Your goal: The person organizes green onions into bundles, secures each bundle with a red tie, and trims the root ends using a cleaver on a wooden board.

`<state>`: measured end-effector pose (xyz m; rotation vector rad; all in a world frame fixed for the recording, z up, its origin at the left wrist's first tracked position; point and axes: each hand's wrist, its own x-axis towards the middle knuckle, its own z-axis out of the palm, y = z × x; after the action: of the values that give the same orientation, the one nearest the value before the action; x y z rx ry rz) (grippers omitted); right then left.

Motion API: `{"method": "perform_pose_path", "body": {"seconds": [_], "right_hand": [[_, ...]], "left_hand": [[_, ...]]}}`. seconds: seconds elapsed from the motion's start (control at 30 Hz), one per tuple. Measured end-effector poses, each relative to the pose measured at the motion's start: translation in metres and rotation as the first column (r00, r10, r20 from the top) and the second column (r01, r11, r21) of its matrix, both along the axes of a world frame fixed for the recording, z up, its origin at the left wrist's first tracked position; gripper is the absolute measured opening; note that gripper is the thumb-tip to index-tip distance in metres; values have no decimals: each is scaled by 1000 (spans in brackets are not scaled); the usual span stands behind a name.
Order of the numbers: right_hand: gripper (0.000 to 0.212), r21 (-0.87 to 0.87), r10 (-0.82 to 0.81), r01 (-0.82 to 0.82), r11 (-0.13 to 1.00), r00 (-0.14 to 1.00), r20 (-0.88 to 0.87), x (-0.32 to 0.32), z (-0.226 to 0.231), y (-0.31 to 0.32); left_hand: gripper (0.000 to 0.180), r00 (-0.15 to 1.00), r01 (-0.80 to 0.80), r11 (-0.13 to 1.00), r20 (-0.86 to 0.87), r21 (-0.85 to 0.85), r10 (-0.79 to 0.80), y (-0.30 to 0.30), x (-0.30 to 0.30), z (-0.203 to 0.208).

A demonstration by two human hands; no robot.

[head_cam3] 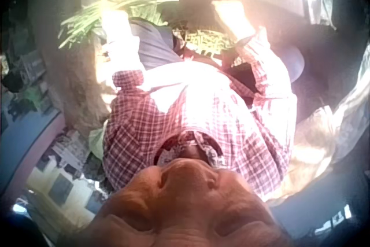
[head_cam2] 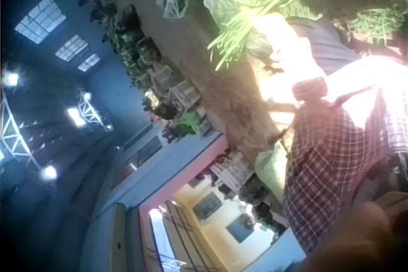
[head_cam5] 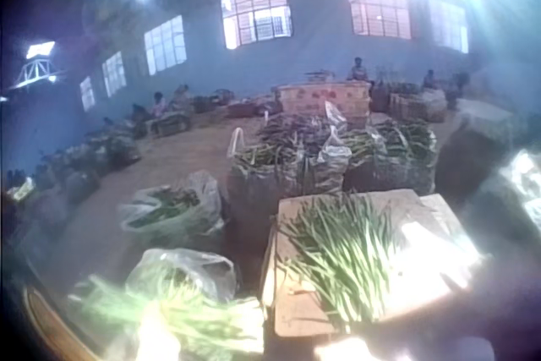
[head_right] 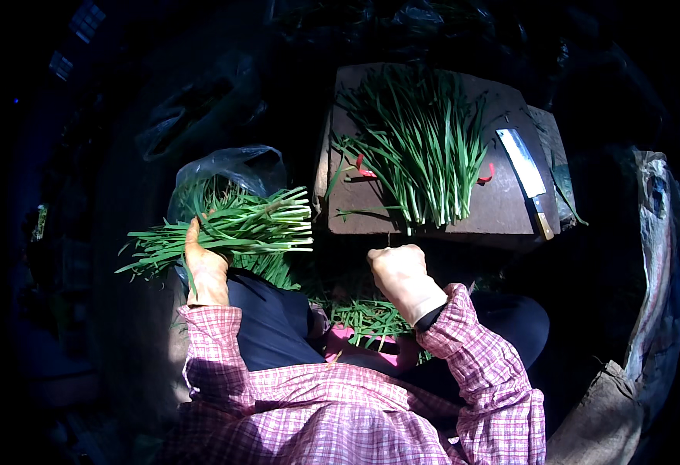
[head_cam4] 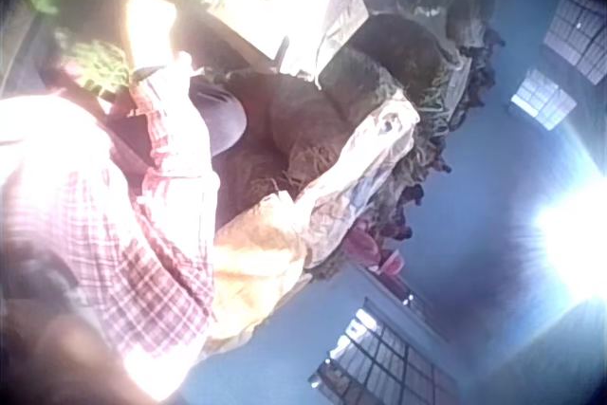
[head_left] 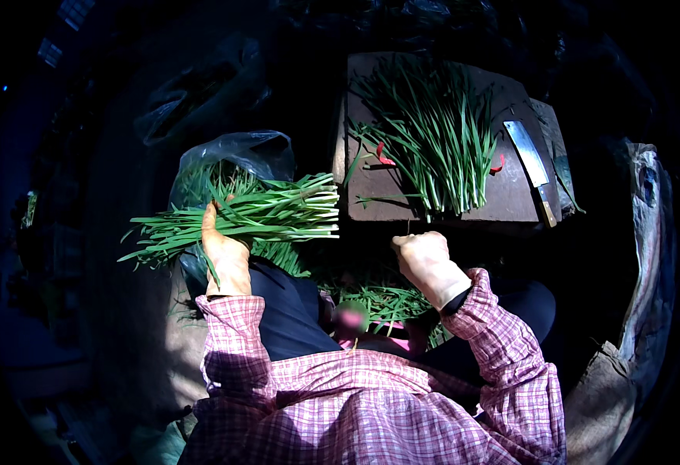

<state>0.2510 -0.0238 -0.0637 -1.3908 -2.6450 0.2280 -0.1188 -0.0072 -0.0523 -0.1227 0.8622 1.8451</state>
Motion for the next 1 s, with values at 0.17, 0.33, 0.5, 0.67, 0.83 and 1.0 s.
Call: {"method": "perform_pose_path", "body": {"seconds": [0.17, 0.33, 0.5, 0.67, 0.83, 1.0], "right_hand": [[39, 218, 219, -144, 965, 902, -372, -42, 48, 4], [25, 357, 182, -102, 928, 963, -198, -74, 22, 19], [4, 359, 182, -166, 919, 983, -13, -71, 23, 19], [6, -109, 41, -33, 993, 996, 75, -19, 0, 4], [25, -329, -211, 31, 944, 822, -529, -31, 5, 0], [27, -818, -759, -343, 462, 324, -565, -66, 48, 27]], "left_hand": [[5, 998, -57, 998, 4, 12, 57, 8, 9, -11], [11, 989, 27, 1000, 144, -7, -26, 6, 30, -14], [21, 994, 25, 998, 104, -59, -19, 4, 35, -10], [18, 994, -22, 1000, -105, 13, 23, 3, -19, 2], [19, 994, -17, 998, -107, 61, 24, 3, -33, -2], [16, 986, 75, 997, -148, -3, -75, -1, 18, 8]]}}
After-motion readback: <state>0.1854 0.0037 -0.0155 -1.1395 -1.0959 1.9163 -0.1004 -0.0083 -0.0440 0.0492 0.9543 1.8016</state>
